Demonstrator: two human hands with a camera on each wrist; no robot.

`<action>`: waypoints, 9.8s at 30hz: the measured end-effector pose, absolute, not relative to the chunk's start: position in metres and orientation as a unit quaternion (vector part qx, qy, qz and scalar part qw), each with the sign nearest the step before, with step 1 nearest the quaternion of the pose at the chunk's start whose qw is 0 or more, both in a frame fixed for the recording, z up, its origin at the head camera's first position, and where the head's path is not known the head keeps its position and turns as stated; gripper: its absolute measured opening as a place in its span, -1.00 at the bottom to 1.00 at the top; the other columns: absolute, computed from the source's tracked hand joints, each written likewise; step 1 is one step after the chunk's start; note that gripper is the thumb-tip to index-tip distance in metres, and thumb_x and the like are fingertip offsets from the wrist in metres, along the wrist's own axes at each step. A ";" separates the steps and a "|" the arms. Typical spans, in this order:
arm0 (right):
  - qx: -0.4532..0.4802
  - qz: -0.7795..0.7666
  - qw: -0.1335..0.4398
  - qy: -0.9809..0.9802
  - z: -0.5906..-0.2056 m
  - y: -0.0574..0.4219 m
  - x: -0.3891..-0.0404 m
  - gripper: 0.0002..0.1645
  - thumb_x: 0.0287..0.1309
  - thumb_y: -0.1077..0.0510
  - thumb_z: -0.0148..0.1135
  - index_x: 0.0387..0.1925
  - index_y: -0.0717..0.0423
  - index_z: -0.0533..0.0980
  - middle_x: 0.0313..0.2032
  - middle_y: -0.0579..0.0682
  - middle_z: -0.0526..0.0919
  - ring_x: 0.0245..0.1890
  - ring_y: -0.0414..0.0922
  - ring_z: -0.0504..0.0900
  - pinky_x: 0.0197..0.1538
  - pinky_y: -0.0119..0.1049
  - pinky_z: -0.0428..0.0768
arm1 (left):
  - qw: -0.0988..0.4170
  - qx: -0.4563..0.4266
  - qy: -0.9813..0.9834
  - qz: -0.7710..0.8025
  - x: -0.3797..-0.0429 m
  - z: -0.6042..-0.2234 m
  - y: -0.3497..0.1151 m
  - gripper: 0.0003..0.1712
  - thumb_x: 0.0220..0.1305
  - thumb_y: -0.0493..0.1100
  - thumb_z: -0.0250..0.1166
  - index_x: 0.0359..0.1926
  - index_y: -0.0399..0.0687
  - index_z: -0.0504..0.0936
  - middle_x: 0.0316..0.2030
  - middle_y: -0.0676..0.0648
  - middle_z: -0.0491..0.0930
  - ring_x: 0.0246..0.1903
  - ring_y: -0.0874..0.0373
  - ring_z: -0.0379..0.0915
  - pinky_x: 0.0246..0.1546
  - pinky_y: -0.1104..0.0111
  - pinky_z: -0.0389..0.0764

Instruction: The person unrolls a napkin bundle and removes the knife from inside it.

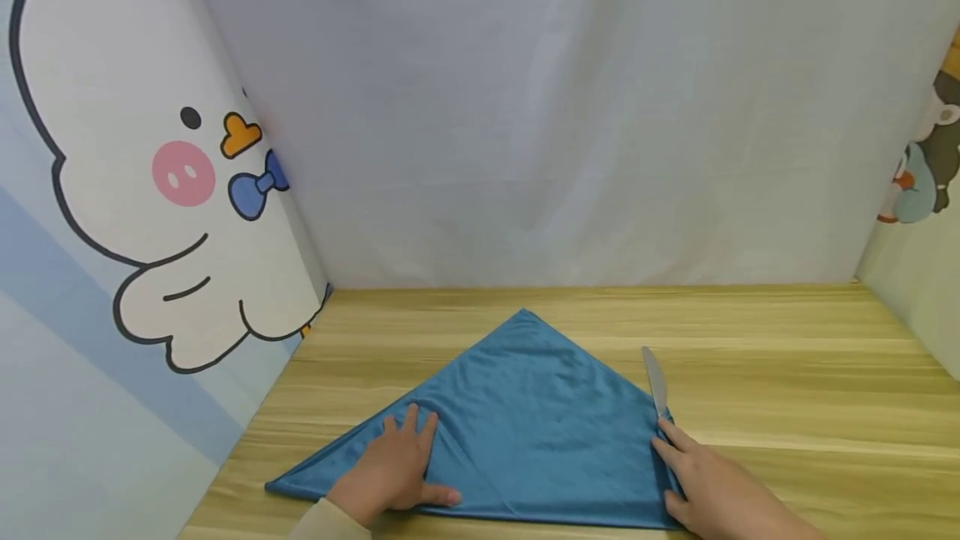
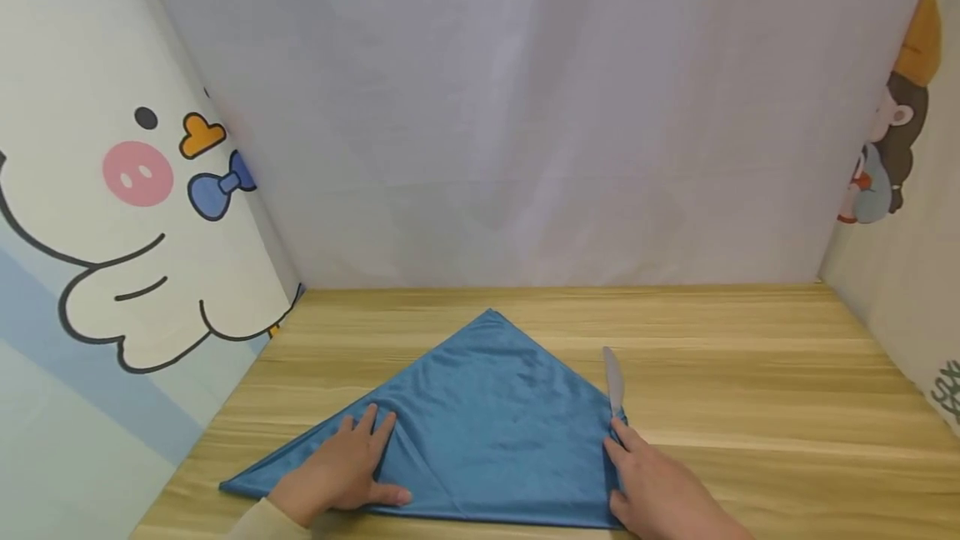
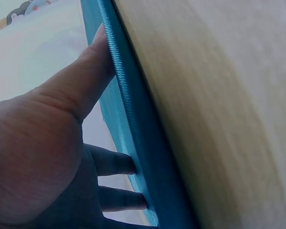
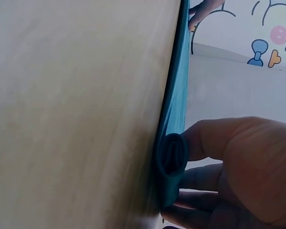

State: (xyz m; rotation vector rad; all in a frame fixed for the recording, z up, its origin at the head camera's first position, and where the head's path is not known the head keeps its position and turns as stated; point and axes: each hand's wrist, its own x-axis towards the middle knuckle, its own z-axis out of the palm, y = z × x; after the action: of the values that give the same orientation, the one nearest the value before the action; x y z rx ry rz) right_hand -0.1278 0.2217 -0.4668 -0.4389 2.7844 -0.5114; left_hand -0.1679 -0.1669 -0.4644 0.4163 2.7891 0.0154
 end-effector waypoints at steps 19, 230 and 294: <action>-0.133 -0.182 0.114 0.967 -0.468 0.226 -0.126 -0.28 -0.01 0.16 0.29 0.22 0.37 0.41 0.34 0.34 0.23 0.20 0.23 0.43 0.10 0.11 0.46 | 0.158 0.141 0.977 0.001 -0.166 -0.464 -0.167 0.34 -0.18 0.62 0.21 0.44 -0.19 0.20 0.38 -0.42 0.08 0.24 -0.52 0.08 -0.03 -0.22 0.45; -0.088 -0.195 0.082 0.973 -0.464 0.291 -0.123 -0.65 -0.05 0.18 0.34 -0.13 -0.05 0.58 -0.38 -0.07 0.47 -0.41 -0.13 0.36 -0.34 -0.20 0.38 | 0.168 0.265 0.949 -0.012 -0.158 -0.454 -0.048 0.19 -0.15 0.53 0.30 0.46 0.12 0.20 0.42 -0.27 0.06 0.39 -0.22 0.01 0.08 -0.19 0.38; -0.216 -0.269 0.139 0.928 -0.458 0.368 -0.122 -0.90 0.16 0.15 0.32 -0.31 -0.07 0.53 -0.53 -0.29 0.41 -0.53 -0.40 0.32 -0.48 -0.40 0.29 | 0.193 0.238 0.952 0.000 -0.161 -0.453 -0.044 0.21 -0.20 0.54 0.32 0.46 0.19 0.18 0.45 -0.24 0.02 0.41 -0.20 -0.05 0.14 -0.21 0.30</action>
State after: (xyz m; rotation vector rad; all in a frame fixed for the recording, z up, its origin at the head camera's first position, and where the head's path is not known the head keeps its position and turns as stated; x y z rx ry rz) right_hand -0.1224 0.3681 -0.4581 -0.6240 2.6834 -0.7762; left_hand -0.1612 -0.0443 -0.4528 0.6684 2.6717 -0.0008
